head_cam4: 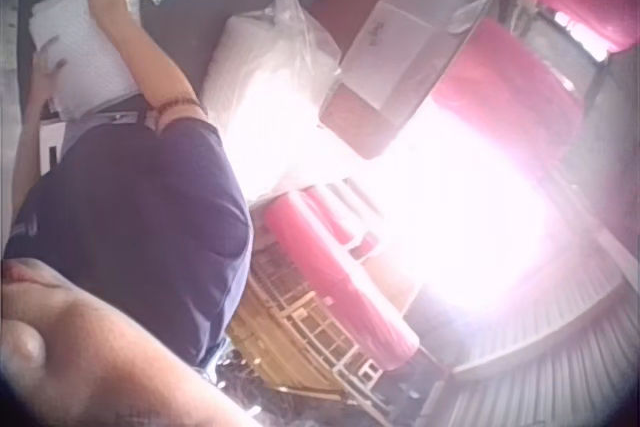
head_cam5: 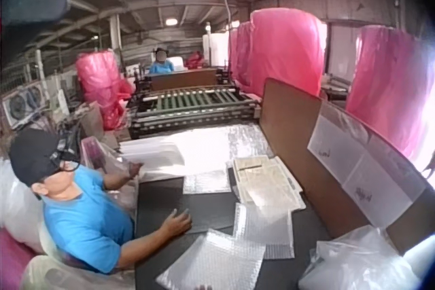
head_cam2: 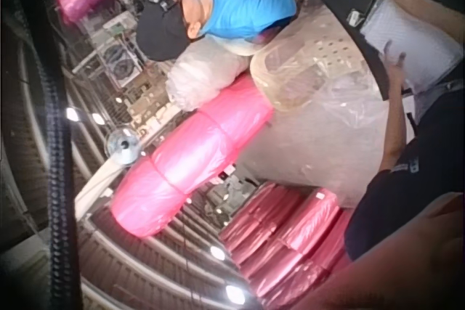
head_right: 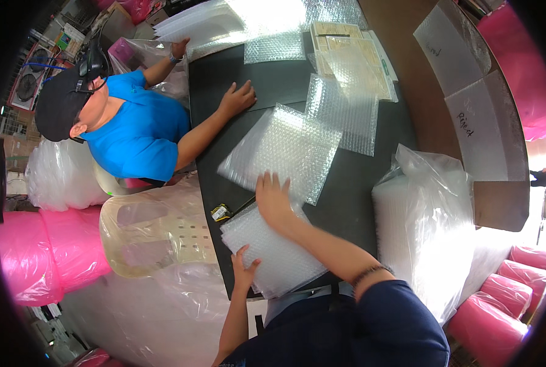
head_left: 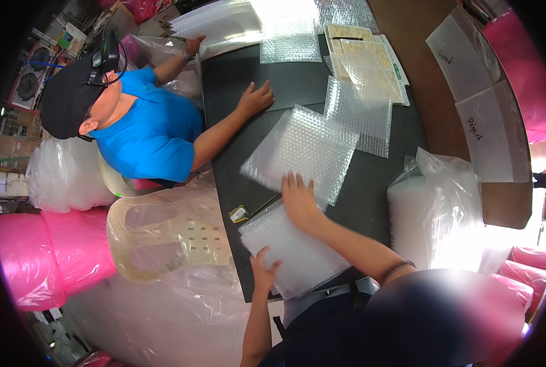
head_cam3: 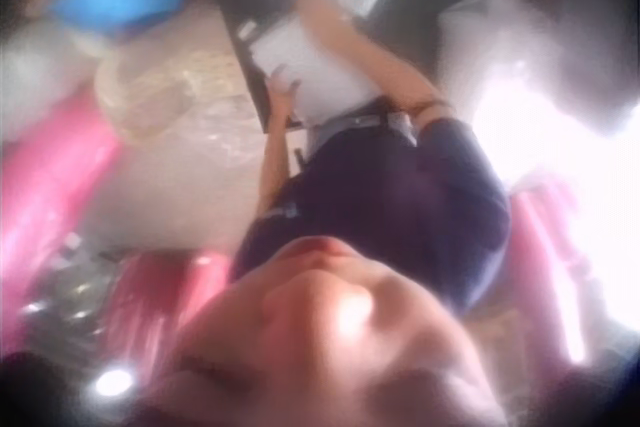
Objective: The person stacks and arranges sheets of bubble wrap on a table, organizing them into neat piles. Another person in a blue shirt works alongside, also handling bubble wrap. The recorder occasionally lifts and moves stacks of the material.
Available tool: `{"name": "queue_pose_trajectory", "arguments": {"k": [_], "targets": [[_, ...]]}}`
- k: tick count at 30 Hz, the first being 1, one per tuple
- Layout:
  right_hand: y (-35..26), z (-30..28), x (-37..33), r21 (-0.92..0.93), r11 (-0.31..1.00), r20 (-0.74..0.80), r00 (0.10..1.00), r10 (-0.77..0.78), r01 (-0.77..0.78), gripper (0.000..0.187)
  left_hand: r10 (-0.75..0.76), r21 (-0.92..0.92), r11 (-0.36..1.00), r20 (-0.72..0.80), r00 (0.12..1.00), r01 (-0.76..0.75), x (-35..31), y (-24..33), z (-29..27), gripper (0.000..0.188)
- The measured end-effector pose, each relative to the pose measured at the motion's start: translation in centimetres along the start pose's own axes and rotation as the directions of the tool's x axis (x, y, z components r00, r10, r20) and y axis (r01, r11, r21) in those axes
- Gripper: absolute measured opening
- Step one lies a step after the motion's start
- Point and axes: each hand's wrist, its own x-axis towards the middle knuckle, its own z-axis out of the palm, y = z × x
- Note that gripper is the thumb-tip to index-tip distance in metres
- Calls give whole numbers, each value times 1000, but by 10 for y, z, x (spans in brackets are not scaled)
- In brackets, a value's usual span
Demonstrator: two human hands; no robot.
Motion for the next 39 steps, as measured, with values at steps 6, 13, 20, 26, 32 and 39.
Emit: {"name": "queue_pose_trajectory", "arguments": {"k": [6,13,20,26,32,39], "targets": [[-29,-15,-170,126,905,509,756,-411,407,31,-228,-830,426,287,930,360,16,-29,-23,55],[15,-13,0,619,779,-129,965,228,-101,45,-148,-391,915,-93,985,100,5,-12,4,56],[38,43,32,3,988,154,976,153,-156,59,-82,-304,951,-72,994,56,9,-14,-3,57],[41,-67,-63,780,626,-280,890,359,-7,31,-33,-262,965,-67,997,14,6,-12,-2,58],[-9,-38,-201,771,-616,563,627,538,-163,15,-58,-824,516,241,969,235,9,-18,-17,79],[11,-31,-188,631,354,698,306,-647,-690,25,-203,-485,848,75,976,214,14,15,-9,71]]}}
